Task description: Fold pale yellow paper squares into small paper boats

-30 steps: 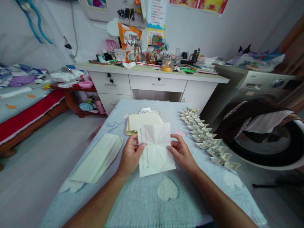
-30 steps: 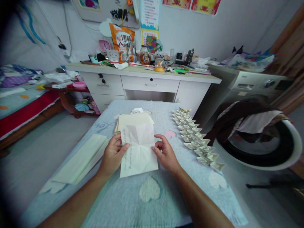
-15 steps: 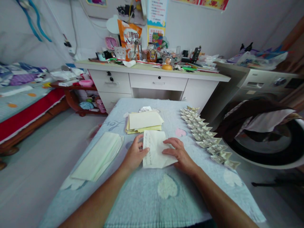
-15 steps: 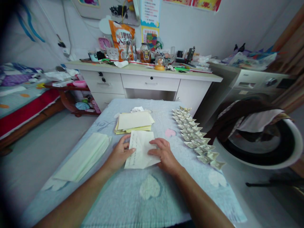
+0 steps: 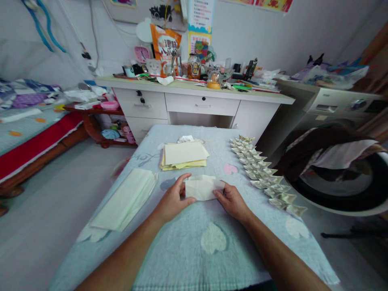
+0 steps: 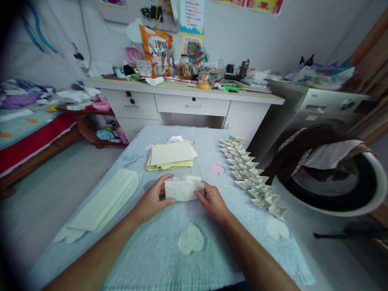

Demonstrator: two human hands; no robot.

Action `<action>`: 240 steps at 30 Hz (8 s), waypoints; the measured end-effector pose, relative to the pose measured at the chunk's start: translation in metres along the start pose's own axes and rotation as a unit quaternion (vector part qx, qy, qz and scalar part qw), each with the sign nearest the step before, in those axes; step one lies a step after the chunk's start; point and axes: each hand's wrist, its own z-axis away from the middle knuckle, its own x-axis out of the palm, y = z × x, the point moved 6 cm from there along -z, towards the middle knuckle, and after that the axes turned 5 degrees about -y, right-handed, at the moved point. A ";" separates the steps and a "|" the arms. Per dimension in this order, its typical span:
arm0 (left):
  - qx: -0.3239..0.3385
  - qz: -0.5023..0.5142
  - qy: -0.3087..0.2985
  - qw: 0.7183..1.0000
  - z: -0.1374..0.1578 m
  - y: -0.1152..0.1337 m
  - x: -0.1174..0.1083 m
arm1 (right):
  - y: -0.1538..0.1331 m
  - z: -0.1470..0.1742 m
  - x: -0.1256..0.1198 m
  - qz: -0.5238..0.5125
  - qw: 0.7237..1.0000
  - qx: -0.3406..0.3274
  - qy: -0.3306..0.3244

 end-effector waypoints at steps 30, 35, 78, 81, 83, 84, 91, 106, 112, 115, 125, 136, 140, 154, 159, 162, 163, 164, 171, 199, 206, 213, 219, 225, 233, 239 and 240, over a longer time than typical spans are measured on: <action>0.140 -0.468 -0.067 0.870 -0.001 0.002 0.042 | -0.014 -0.002 0.016 0.313 0.948 -0.035 -0.040; 0.142 -0.444 -0.056 0.883 0.001 0.004 0.035 | -0.016 0.000 0.013 0.298 0.951 -0.040 -0.078; 0.116 -0.403 0.042 0.907 0.001 0.012 0.016 | -0.022 0.007 0.018 0.240 0.962 -0.103 -0.078; 0.112 -0.396 0.037 0.911 0.000 0.012 0.017 | -0.019 0.005 0.017 0.228 0.967 -0.087 -0.068; 0.112 -0.391 0.035 0.913 0.000 0.012 0.017 | -0.017 0.004 0.016 0.226 0.969 -0.076 -0.066; 0.112 -0.390 0.034 0.913 -0.001 0.013 0.018 | -0.016 0.003 0.016 0.227 0.969 -0.069 -0.064; 0.094 -0.405 0.046 0.908 -0.004 0.012 0.021 | -0.006 -0.001 0.011 0.251 0.968 0.013 -0.004; 0.054 -0.453 0.071 0.887 -0.008 0.008 0.025 | 0.004 -0.002 0.010 0.295 0.950 0.094 0.045; 0.055 -0.453 0.068 0.887 -0.009 0.007 0.023 | 0.003 -0.003 0.011 0.313 0.944 0.100 0.039; 0.054 -0.450 0.067 0.889 -0.009 0.006 0.023 | 0.003 -0.003 0.011 0.317 0.942 0.106 0.039; 0.052 -0.441 0.064 0.894 -0.010 0.004 0.022 | 0.003 -0.003 0.011 0.315 0.942 0.108 0.040; 0.045 -0.431 0.057 0.899 -0.009 0.004 0.020 | 0.001 -0.003 0.012 0.322 0.940 0.106 0.041; 0.040 -0.434 0.057 0.898 -0.010 0.002 0.020 | 0.002 -0.002 0.011 0.322 0.940 0.108 0.041; 0.033 -0.441 0.056 0.895 -0.011 0.003 0.020 | 0.002 -0.003 0.013 0.330 0.937 0.108 0.044; 0.040 -0.436 0.053 0.898 -0.008 0.005 0.021 | 0.003 -0.003 0.013 0.335 0.934 0.113 0.041; 0.066 -0.460 0.051 0.884 -0.002 0.012 0.026 | 0.003 -0.003 0.014 0.334 0.935 0.110 0.041; 0.082 -0.474 0.043 0.876 0.000 0.014 0.029 | 0.003 -0.002 0.013 0.334 0.935 0.108 0.042; 0.099 -0.488 0.029 0.867 0.002 0.016 0.033 | 0.003 -0.002 0.013 0.334 0.936 0.106 0.043; 0.144 -0.536 -0.050 0.830 0.009 0.010 0.048 | 0.002 -0.002 0.013 0.332 0.936 0.107 0.038; 0.107 -0.548 -0.042 0.828 0.009 0.010 0.044 | -0.015 -0.002 0.017 0.352 0.935 0.034 0.023; 0.111 -0.523 -0.029 0.845 0.008 0.012 0.043 | -0.027 0.004 0.029 0.327 0.938 -0.058 -0.105; 0.089 -0.368 0.018 0.925 0.001 0.007 0.022 | -0.034 0.006 0.028 0.347 0.928 -0.074 -0.115; 0.074 -0.346 0.050 0.934 -0.004 0.005 0.018 | -0.038 0.007 0.030 0.386 0.910 -0.070 -0.137; 0.052 -0.386 0.066 0.919 -0.006 0.003 0.021 | -0.040 0.010 0.033 0.405 0.899 -0.077 -0.146; 0.013 -0.415 0.068 0.907 -0.011 0.002 0.022 | -0.039 0.010 0.034 0.417 0.892 -0.073 -0.157; 0.004 -0.431 0.082 0.898 -0.012 0.002 0.023 | -0.039 0.010 0.035 0.427 0.887 -0.072 -0.158; 0.004 -0.434 0.082 0.897 -0.012 0.002 0.023 | -0.039 0.010 0.035 0.427 0.887 -0.072 -0.160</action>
